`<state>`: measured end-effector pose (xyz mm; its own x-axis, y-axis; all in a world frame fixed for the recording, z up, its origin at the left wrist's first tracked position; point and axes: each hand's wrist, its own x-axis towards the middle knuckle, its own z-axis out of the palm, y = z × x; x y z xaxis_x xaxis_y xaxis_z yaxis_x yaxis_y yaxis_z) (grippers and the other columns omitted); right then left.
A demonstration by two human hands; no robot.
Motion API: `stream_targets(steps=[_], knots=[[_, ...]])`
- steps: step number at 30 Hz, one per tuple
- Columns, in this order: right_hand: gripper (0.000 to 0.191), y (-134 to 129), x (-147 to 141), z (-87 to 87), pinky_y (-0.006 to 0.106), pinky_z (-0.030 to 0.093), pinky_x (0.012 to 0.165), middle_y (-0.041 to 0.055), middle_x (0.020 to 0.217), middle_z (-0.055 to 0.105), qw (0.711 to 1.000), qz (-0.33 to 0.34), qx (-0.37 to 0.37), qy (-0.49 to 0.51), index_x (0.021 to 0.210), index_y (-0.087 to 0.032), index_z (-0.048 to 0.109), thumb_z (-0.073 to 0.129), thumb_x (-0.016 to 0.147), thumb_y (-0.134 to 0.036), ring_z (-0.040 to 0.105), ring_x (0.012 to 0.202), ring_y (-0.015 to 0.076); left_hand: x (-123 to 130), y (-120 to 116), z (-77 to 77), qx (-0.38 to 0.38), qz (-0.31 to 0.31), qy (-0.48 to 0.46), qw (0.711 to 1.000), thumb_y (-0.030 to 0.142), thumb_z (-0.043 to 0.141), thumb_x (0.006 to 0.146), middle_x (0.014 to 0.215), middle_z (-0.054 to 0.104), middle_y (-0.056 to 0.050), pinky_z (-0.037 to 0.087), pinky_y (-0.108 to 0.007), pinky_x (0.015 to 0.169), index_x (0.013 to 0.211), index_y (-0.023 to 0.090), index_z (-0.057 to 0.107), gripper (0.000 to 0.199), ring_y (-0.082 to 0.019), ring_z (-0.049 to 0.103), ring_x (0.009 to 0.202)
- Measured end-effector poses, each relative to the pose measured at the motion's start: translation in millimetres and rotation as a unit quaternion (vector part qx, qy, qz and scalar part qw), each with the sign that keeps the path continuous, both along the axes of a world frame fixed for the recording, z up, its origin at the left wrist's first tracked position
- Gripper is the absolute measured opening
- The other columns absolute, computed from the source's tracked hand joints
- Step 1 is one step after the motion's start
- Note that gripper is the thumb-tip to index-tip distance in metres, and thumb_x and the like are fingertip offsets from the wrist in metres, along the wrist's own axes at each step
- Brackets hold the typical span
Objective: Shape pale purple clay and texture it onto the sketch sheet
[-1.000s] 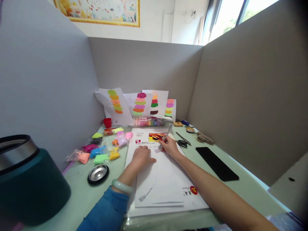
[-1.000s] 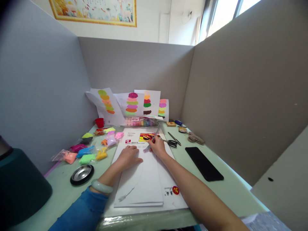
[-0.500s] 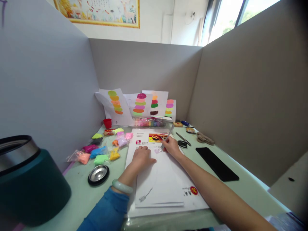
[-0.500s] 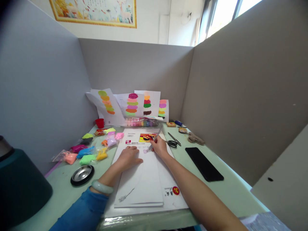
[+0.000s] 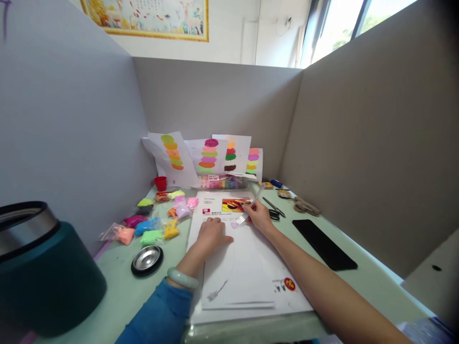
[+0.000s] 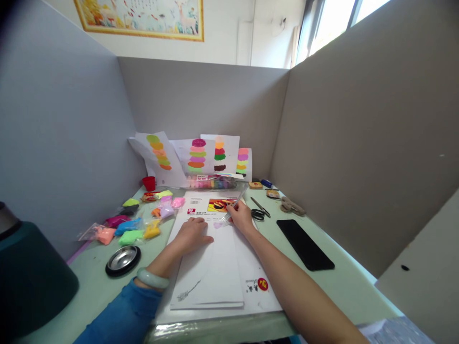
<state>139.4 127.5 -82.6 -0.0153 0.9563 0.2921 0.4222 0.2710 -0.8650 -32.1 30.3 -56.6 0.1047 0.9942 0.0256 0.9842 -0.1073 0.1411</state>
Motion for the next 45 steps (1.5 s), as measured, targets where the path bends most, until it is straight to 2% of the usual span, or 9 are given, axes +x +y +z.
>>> stream_targets(steps=[6, 10, 13, 17, 22, 27, 35, 45], knots=[[0.017, 0.2, -7.9, -4.3, 0.02, 0.039, 0.039, -0.0056, 0.053, 0.055, 0.999, 0.027, -0.005, -0.026, 0.072, -0.021, 0.049, 0.055, 0.075, -0.036, 0.058, 0.04, 0.0126, 1.1, -0.3, 1.7, -0.008, 0.002, -0.004, 1.0, 0.05, 0.056, 0.073, 0.121, 0.058, -0.01, 0.04, -0.039, 0.093, 0.104, 0.02, 0.067, 0.045, -0.03, 0.048, 0.112], [0.014, 4.8, -6.3, -5.9, 0.02, 0.039, 0.04, -0.0057, 0.054, 0.057, 0.999, 0.017, -0.01, -0.043, 0.072, -0.021, 0.049, 0.055, 0.075, -0.033, 0.057, 0.039, 0.0114, 1.5, -1.0, 3.3, -0.011, 0.002, -0.006, 1.0, 0.049, 0.056, 0.073, 0.121, 0.058, -0.01, 0.04, -0.04, 0.093, 0.104, 0.019, 0.067, 0.045, -0.031, 0.047, 0.112], [0.015, 8.0, -1.8, -4.2, 0.02, 0.039, 0.042, -0.0068, 0.046, 0.052, 0.999, 0.003, -0.008, -0.052, 0.068, -0.021, 0.047, 0.056, 0.074, -0.031, 0.055, 0.037, 0.0122, 1.0, -1.3, 2.7, -0.007, -0.001, -0.004, 1.0, 0.05, 0.055, 0.073, 0.12, 0.058, -0.01, 0.04, -0.039, 0.093, 0.103, 0.019, 0.067, 0.044, -0.03, 0.048, 0.112], [0.019, 8.4, 1.8, 0.0, 0.021, 0.039, 0.044, -0.0061, 0.044, 0.051, 0.999, -0.011, 0.001, -0.052, 0.066, -0.02, 0.048, 0.056, 0.075, -0.035, 0.055, 0.038, 0.0127, 0.2, -1.5, 1.5, 0.002, -0.004, -0.003, 1.0, 0.049, 0.056, 0.074, 0.118, 0.059, -0.01, 0.04, -0.039, 0.093, 0.102, 0.019, 0.067, 0.043, -0.03, 0.049, 0.111], [0.019, 5.4, -5.4, 0.5, 0.021, 0.04, 0.043, -0.0042, 0.056, 0.057, 0.999, 0.037, 0.013, -0.013, 0.073, -0.019, 0.053, 0.057, 0.074, -0.038, 0.057, 0.043, 0.0127, 0.4, -0.5, 1.0, -0.003, 0.0, -0.006, 1.0, 0.05, 0.056, 0.073, 0.117, 0.059, -0.01, 0.04, -0.039, 0.092, 0.1, 0.019, 0.067, 0.043, -0.03, 0.048, 0.111], [0.018, 9.4, -12.4, -5.5, 0.02, 0.037, 0.04, -0.0043, 0.058, 0.056, 0.998, 0.058, -0.001, -0.037, 0.074, -0.02, 0.051, 0.058, 0.075, -0.036, 0.056, 0.04, 0.0116, 0.3, 0.4, 0.5, -0.003, -0.001, -0.001, 1.0, 0.051, 0.056, 0.073, 0.117, 0.059, -0.01, 0.04, -0.039, 0.092, 0.099, 0.02, 0.067, 0.042, -0.03, 0.049, 0.11], [0.021, 13.8, -16.8, -4.7, 0.022, 0.036, 0.045, -0.0066, 0.046, 0.05, 0.996, 0.03, 0.006, -0.083, 0.065, -0.02, 0.045, 0.057, 0.076, -0.033, 0.053, 0.038, 0.0112, 0.6, 0.5, 0.0, -0.004, -0.001, -0.001, 1.0, 0.05, 0.055, 0.073, 0.118, 0.058, -0.01, 0.04, -0.039, 0.092, 0.1, 0.019, 0.067, 0.042, -0.03, 0.048, 0.111], [0.022, 13.6, -13.4, 0.8, 0.023, 0.034, 0.051, -0.0043, 0.053, 0.053, 0.995, -0.006, 0.046, -0.088, 0.063, -0.02, 0.044, 0.055, 0.077, -0.035, 0.053, 0.046, 0.0117, 0.2, 0.6, -0.3, 0.001, -0.002, -0.005, 1.0, 0.05, 0.056, 0.073, 0.116, 0.059, -0.01, 0.04, -0.04, 0.092, 0.1, 0.019, 0.067, 0.043, -0.03, 0.048, 0.11]])
